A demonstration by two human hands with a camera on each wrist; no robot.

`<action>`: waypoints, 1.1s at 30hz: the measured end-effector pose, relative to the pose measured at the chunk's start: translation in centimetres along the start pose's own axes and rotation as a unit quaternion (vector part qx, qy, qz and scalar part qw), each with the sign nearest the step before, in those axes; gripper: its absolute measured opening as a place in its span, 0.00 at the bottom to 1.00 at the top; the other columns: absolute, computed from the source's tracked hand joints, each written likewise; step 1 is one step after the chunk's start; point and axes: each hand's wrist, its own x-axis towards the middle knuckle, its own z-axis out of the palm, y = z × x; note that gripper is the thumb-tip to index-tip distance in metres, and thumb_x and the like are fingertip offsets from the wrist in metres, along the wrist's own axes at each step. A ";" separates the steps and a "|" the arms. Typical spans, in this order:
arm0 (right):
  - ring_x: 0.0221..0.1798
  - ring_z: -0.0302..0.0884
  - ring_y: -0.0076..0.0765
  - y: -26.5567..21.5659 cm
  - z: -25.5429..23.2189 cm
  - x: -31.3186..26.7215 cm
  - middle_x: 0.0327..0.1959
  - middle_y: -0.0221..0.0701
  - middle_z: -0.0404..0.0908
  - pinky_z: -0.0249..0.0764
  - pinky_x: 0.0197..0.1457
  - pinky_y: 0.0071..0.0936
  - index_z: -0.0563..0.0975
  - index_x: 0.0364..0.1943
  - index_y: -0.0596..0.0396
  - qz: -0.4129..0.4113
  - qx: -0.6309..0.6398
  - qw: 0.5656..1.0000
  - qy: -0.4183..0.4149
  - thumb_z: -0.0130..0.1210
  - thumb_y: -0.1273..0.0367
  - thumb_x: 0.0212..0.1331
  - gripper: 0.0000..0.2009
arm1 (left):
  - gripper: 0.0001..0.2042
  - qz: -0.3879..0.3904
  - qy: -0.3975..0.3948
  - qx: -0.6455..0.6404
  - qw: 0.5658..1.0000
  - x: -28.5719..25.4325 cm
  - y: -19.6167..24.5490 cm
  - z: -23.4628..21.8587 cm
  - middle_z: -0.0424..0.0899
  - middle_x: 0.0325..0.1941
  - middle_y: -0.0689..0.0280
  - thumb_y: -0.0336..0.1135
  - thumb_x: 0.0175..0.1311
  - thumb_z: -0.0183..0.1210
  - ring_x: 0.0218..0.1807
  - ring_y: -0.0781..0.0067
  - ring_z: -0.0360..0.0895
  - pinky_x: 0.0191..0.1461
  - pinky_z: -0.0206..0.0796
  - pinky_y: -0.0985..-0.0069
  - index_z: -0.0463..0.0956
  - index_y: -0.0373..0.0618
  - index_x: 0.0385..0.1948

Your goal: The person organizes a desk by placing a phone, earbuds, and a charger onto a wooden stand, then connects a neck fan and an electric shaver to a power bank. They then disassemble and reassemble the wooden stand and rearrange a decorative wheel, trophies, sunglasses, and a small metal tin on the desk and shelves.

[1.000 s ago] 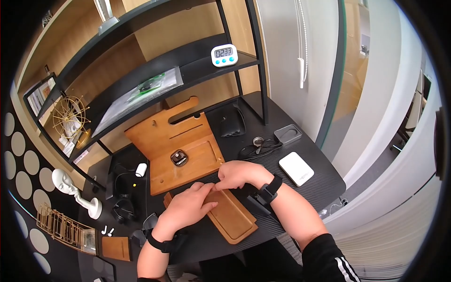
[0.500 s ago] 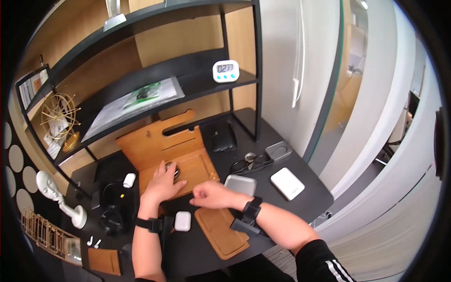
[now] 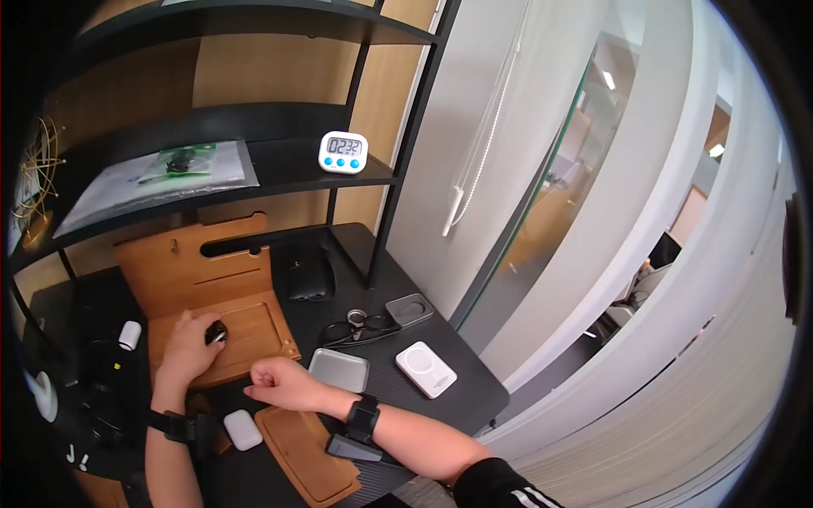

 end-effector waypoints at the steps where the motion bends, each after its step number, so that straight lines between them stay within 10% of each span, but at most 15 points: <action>1: 0.19 0.52 0.11 0.3 0.0 0.1 0.15 0.16 0.59 0.50 0.20 0.17 0.61 0.17 0.51 -0.003 0.010 1.000 -0.005 0.58 0.69 0.58 0.18 | 0.24 -0.025 -0.010 -0.009 1.000 -0.1 0.6 -0.6 0.72 0.48 0.51 0.31 0.44 0.66 0.52 0.49 0.70 0.57 0.63 0.65 0.74 0.45 0.48; 9: 0.19 0.52 0.10 1.0 -0.1 0.4 0.15 0.15 0.60 0.50 0.20 0.16 0.63 0.19 0.51 0.010 0.026 1.000 -0.003 0.57 0.69 0.59 0.16 | 0.24 -0.013 0.055 -0.013 0.998 -0.3 2.1 -0.9 0.78 0.38 0.52 0.31 0.34 0.68 0.47 0.51 0.74 0.51 0.67 0.65 0.77 0.42 0.41; 15: 0.16 0.65 0.16 0.4 -0.8 0.7 0.20 0.27 0.73 0.66 0.18 0.14 0.69 0.35 0.55 0.094 0.151 0.982 0.064 0.38 0.49 0.67 0.21 | 0.26 0.049 0.055 -0.040 0.996 -1.0 5.5 -1.2 0.77 0.38 0.50 0.33 0.34 0.69 0.45 0.48 0.74 0.49 0.67 0.63 0.75 0.39 0.42; 22: 0.17 0.69 0.23 -0.1 -1.5 0.6 0.19 0.33 0.73 0.76 0.23 0.22 0.68 0.22 0.55 0.165 0.231 0.946 0.155 0.36 0.42 0.63 0.30 | 0.27 0.091 0.091 -0.039 0.991 -2.7 8.8 -1.2 0.74 0.41 0.52 0.32 0.39 0.67 0.43 0.47 0.74 0.45 0.68 0.63 0.72 0.41 0.47; 33: 0.30 0.73 0.13 -0.7 -1.6 0.1 0.30 0.19 0.74 0.77 0.35 0.16 0.71 0.40 0.50 0.092 0.218 0.970 0.046 0.58 0.64 0.59 0.10 | 0.27 0.184 0.009 -0.116 0.976 -2.9 7.3 -1.3 0.72 0.42 0.56 0.25 0.45 0.63 0.45 0.57 0.76 0.46 0.69 0.70 0.68 0.40 0.53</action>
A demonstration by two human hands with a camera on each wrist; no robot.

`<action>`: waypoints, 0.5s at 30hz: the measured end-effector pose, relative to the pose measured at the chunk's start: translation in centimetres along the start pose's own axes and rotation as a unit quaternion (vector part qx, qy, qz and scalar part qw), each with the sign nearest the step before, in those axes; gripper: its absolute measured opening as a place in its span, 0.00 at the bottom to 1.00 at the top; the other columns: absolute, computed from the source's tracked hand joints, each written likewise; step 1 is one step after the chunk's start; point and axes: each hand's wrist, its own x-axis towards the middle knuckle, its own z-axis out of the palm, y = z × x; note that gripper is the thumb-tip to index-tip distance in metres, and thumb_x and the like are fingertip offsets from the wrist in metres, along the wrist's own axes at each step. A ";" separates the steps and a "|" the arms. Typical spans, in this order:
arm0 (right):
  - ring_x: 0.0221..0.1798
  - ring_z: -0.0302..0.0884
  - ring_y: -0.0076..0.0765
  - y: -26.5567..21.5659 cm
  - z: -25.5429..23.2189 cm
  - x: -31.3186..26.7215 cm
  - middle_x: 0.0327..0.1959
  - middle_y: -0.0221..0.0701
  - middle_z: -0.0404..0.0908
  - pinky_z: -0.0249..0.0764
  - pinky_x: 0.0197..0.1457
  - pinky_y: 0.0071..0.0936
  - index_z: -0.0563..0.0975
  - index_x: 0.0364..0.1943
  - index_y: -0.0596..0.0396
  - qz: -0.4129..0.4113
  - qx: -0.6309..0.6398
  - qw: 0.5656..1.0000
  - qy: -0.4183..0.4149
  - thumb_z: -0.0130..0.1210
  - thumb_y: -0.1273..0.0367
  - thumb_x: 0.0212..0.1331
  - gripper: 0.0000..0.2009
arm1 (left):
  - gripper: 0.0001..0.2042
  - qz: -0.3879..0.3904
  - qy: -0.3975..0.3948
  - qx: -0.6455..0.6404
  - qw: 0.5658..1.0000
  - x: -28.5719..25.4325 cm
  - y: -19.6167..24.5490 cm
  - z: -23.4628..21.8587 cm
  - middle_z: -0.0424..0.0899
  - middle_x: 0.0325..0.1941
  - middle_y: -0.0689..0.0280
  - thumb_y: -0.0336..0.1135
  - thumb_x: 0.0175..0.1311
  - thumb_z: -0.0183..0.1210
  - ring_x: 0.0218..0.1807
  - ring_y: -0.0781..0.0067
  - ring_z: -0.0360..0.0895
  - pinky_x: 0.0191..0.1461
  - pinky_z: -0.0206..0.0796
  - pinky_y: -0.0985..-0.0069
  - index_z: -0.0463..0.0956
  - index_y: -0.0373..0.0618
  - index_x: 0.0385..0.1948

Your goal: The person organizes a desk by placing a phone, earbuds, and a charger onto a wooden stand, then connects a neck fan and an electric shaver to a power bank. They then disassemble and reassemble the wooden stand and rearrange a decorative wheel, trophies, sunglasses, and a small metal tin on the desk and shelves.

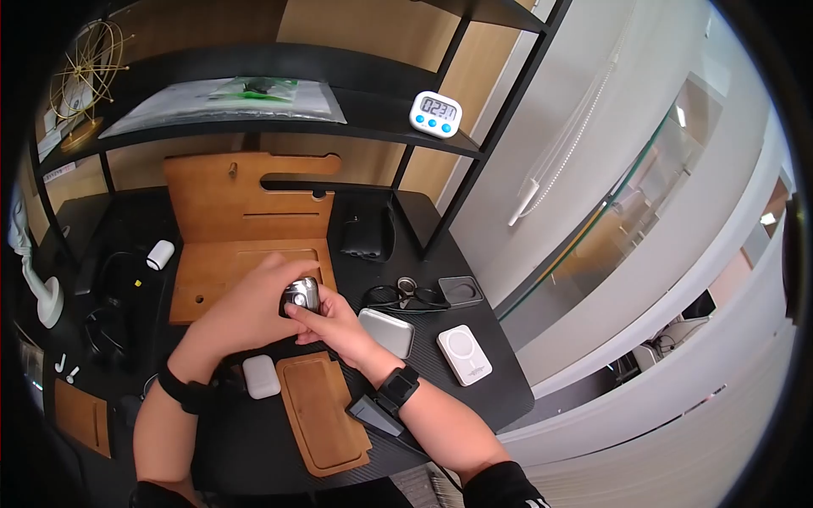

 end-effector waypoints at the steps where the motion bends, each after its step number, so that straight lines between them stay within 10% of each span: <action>1: 0.30 0.73 0.13 0.1 0.1 -0.1 0.30 0.19 0.74 0.77 0.35 0.16 0.71 0.40 0.50 0.001 0.002 1.000 0.000 0.58 0.64 0.59 0.10 | 0.27 -0.002 -0.002 0.000 1.000 0.1 -0.2 -0.2 0.72 0.42 0.56 0.25 0.45 0.63 0.45 0.57 0.76 0.46 0.69 0.70 0.68 0.40 0.53; 3: 0.33 0.73 0.13 0.3 0.3 -0.1 0.32 0.20 0.74 0.74 0.34 0.15 0.70 0.40 0.52 -0.033 0.006 0.999 -0.004 0.60 0.70 0.56 0.11 | 0.26 -0.142 -0.071 -0.248 0.956 0.3 -0.4 -0.8 0.71 0.43 0.59 0.22 0.48 0.61 0.47 0.67 0.75 0.49 0.70 0.73 0.68 0.40 0.53; 7: 0.37 0.76 0.17 0.6 0.2 0.0 0.33 0.23 0.77 0.75 0.38 0.16 0.72 0.43 0.52 -0.032 0.003 0.999 -0.029 0.62 0.76 0.51 0.16 | 0.24 -0.165 -0.082 -0.260 0.948 0.4 0.3 -1.6 0.74 0.36 0.62 0.23 0.46 0.63 0.40 0.70 0.77 0.46 0.70 0.73 0.71 0.41 0.50; 15: 0.39 0.75 0.19 0.7 0.4 0.1 0.33 0.23 0.77 0.74 0.45 0.19 0.74 0.41 0.57 -0.108 -0.074 0.991 -0.022 0.62 0.82 0.43 0.18 | 0.15 -0.103 -0.048 -0.026 0.993 0.6 0.9 -0.7 0.78 0.27 0.58 0.31 0.41 0.67 0.33 0.60 0.77 0.36 0.67 0.70 0.78 0.40 0.34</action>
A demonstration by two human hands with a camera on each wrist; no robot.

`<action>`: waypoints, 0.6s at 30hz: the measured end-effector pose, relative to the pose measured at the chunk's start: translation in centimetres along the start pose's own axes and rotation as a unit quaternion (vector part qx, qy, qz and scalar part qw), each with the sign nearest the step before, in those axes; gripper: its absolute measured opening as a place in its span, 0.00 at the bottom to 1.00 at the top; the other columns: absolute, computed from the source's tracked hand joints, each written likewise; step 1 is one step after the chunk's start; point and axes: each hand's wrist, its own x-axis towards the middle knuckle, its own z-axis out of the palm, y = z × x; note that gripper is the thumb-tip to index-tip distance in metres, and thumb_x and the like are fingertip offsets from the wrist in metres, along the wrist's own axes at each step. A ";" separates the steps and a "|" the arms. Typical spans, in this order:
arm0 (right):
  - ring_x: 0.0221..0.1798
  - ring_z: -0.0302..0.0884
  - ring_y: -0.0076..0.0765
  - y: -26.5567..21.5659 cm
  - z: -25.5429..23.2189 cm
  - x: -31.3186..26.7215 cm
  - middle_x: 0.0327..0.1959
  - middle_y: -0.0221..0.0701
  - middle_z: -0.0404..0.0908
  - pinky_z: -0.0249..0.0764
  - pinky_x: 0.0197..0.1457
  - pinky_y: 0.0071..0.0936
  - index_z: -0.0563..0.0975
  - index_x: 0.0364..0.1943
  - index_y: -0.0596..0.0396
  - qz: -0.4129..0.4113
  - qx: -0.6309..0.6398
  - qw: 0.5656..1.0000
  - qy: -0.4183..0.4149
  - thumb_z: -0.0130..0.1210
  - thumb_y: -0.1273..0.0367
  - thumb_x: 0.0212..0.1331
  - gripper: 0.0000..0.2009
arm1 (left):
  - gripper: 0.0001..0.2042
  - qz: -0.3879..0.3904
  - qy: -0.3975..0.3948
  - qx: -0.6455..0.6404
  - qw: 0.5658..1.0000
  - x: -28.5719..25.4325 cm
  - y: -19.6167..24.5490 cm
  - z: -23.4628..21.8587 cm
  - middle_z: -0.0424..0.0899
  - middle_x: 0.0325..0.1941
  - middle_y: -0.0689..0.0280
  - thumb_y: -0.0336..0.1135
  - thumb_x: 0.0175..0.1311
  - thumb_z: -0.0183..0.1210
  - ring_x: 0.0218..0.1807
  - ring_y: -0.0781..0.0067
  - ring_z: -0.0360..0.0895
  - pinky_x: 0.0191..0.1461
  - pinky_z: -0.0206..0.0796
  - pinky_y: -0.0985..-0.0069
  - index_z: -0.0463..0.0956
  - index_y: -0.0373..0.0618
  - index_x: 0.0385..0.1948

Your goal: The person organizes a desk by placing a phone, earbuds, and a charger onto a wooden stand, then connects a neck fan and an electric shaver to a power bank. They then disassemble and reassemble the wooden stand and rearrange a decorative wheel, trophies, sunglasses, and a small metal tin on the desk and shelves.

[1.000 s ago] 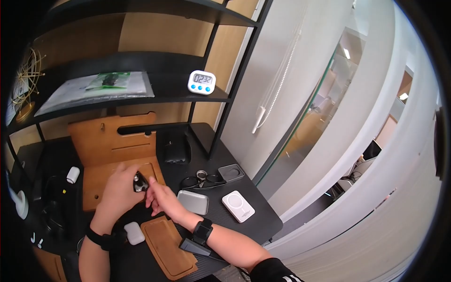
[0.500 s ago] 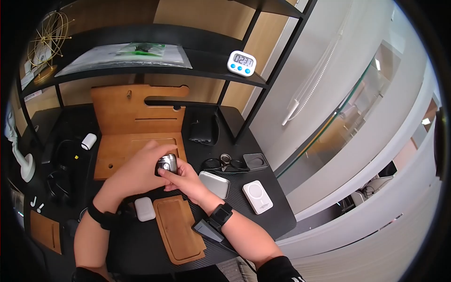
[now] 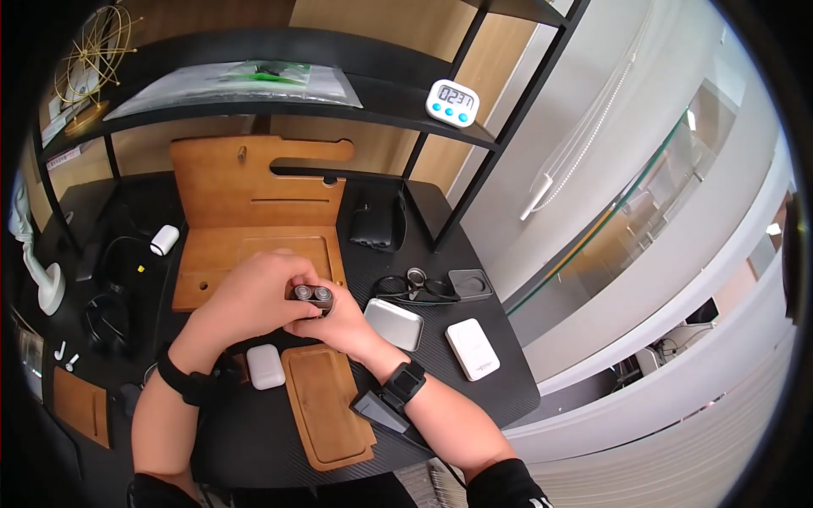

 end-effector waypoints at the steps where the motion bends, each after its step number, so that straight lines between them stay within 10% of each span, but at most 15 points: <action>1: 0.39 0.75 0.19 -0.2 0.2 0.0 0.33 0.22 0.77 0.73 0.46 0.19 0.74 0.40 0.58 -0.003 0.006 1.000 0.006 0.63 0.83 0.42 0.18 | 0.14 -0.001 0.006 0.003 1.000 0.0 -0.2 0.1 0.78 0.27 0.57 0.31 0.41 0.67 0.32 0.60 0.77 0.35 0.68 0.70 0.79 0.39 0.32; 11: 0.38 0.75 0.17 0.9 -0.4 0.2 0.32 0.21 0.78 0.73 0.44 0.18 0.75 0.39 0.57 0.026 -0.058 0.998 -0.023 0.64 0.82 0.42 0.17 | 0.10 -0.051 -0.023 -0.063 0.996 0.2 -1.1 -0.3 0.80 0.25 0.54 0.35 0.53 0.60 0.29 0.59 0.78 0.33 0.67 0.72 0.78 0.36 0.29; 18: 0.26 0.73 0.18 -0.5 0.2 0.0 0.31 0.28 0.79 0.66 0.24 0.15 0.70 0.42 0.54 0.049 0.053 0.996 0.049 0.62 0.78 0.49 0.17 | 0.10 -0.086 0.053 -0.010 0.995 0.4 -1.6 -0.6 0.78 0.24 0.55 0.34 0.62 0.50 0.29 0.59 0.77 0.34 0.66 0.69 0.76 0.36 0.31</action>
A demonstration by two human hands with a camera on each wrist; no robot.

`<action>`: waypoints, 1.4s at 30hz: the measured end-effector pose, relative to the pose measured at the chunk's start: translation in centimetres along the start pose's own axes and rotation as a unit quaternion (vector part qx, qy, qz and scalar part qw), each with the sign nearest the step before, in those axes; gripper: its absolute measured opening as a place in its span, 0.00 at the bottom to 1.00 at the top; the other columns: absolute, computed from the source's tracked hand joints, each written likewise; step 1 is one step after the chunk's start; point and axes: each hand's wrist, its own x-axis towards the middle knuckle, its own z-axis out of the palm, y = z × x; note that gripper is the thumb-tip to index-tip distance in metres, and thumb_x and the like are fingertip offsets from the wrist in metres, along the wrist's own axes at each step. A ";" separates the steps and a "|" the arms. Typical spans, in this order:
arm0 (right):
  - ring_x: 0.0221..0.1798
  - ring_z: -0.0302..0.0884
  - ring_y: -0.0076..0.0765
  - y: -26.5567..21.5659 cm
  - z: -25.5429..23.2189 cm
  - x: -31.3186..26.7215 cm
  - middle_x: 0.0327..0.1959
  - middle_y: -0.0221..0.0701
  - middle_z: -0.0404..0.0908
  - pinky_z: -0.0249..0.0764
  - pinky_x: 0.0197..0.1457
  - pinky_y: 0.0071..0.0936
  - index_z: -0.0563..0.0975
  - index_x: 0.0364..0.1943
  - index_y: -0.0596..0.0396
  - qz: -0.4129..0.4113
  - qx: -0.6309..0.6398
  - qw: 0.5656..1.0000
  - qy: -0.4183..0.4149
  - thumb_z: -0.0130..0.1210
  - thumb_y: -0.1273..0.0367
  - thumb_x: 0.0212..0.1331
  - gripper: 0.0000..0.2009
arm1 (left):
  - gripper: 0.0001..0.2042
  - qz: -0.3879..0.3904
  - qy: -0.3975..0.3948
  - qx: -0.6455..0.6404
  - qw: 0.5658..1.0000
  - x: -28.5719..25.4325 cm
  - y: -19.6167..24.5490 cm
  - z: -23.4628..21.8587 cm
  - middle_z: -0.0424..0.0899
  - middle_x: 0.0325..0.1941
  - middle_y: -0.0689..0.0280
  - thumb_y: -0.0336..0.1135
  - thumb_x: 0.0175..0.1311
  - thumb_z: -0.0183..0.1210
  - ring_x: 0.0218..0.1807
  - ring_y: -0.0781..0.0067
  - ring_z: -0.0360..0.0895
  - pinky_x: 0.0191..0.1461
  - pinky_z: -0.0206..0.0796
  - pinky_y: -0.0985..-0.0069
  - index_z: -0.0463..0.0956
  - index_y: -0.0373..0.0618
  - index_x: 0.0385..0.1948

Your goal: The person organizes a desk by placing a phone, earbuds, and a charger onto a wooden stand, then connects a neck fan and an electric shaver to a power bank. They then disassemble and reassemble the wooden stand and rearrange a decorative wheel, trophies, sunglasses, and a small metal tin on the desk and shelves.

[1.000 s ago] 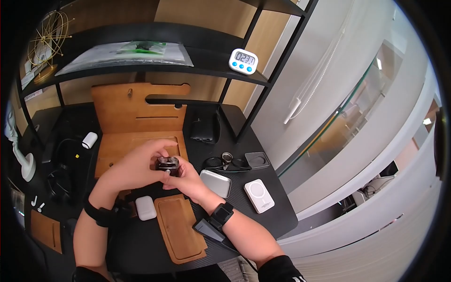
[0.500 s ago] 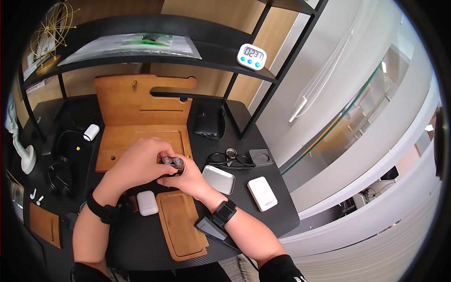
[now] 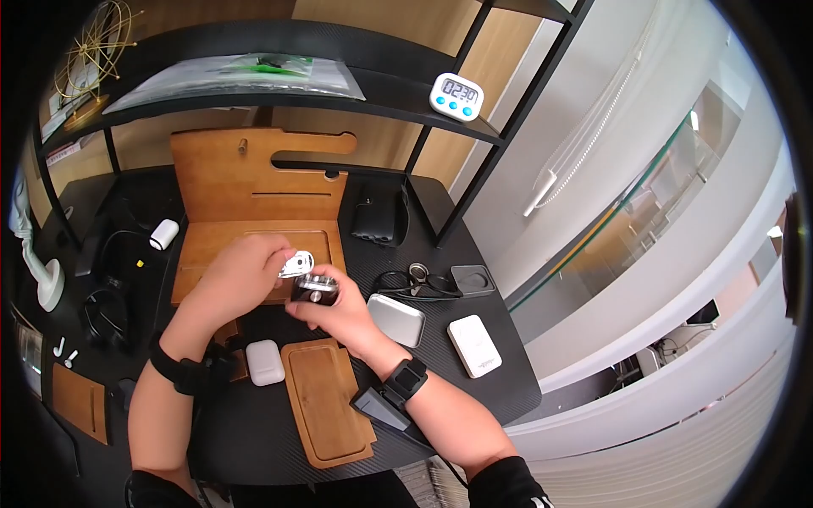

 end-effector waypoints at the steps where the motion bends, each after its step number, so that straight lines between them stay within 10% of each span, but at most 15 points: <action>1: 0.24 0.71 0.17 -0.1 -0.1 -0.1 0.30 0.29 0.78 0.61 0.21 0.15 0.68 0.43 0.53 0.012 0.039 0.998 0.041 0.61 0.78 0.50 0.17 | 0.10 -0.045 -0.003 0.000 0.999 -0.1 0.2 -0.3 0.78 0.22 0.57 0.33 0.63 0.50 0.27 0.64 0.77 0.33 0.66 0.71 0.75 0.36 0.30; 3: 0.19 0.65 0.18 -0.5 -0.3 0.0 0.28 0.29 0.76 0.51 0.16 0.15 0.66 0.46 0.52 0.016 0.098 0.988 0.121 0.57 0.76 0.53 0.17 | 0.10 -0.038 -0.029 0.066 0.997 -0.3 0.1 -0.7 0.78 0.23 0.57 0.35 0.63 0.50 0.30 0.61 0.78 0.34 0.66 0.69 0.76 0.37 0.30; 10: 0.27 0.74 0.24 -1.8 -2.5 0.4 0.42 0.36 0.77 0.68 0.22 0.18 0.45 0.65 0.52 -0.002 0.083 0.958 0.276 0.52 0.73 0.58 0.34 | 0.11 0.007 -0.215 0.300 0.929 -1.5 -0.8 0.1 0.81 0.29 0.55 0.38 0.61 0.53 0.38 0.53 0.78 0.40 0.69 0.62 0.80 0.43 0.29; 16: 0.35 0.76 0.25 -1.4 -3.1 0.4 0.46 0.34 0.66 0.78 0.31 0.24 0.44 0.67 0.31 0.035 0.126 0.956 0.263 0.43 0.78 0.63 0.34 | 0.09 0.009 -0.249 0.322 0.913 -1.6 -1.7 1.0 0.82 0.31 0.58 0.37 0.57 0.52 0.39 0.56 0.79 0.42 0.68 0.62 0.80 0.47 0.29; 24: 0.46 0.72 0.29 -1.1 -3.1 0.6 0.44 0.34 0.66 0.79 0.51 0.30 0.66 0.59 0.54 0.046 0.160 0.962 0.216 0.41 0.82 0.59 0.22 | 0.07 0.027 -0.201 0.342 0.918 -2.0 -2.1 1.3 0.82 0.29 0.59 0.35 0.55 0.53 0.38 0.57 0.79 0.39 0.69 0.63 0.80 0.47 0.29; 35: 0.43 0.75 0.30 -1.7 -2.4 0.0 0.37 0.32 0.71 0.78 0.50 0.36 0.37 0.69 0.54 0.049 0.182 0.959 0.212 0.47 0.78 0.56 0.39 | 0.05 0.043 -0.196 0.338 0.920 -2.4 -0.8 1.3 0.81 0.27 0.56 0.33 0.53 0.57 0.36 0.54 0.79 0.38 0.69 0.63 0.79 0.44 0.28; 42: 0.38 0.72 0.25 -1.4 -2.7 0.2 0.36 0.31 0.71 0.80 0.47 0.32 0.38 0.70 0.53 0.060 0.153 0.960 0.228 0.47 0.78 0.57 0.39 | 0.07 0.015 -0.217 0.360 0.907 -2.5 0.0 1.1 0.81 0.28 0.56 0.36 0.55 0.57 0.36 0.56 0.80 0.37 0.69 0.63 0.79 0.44 0.30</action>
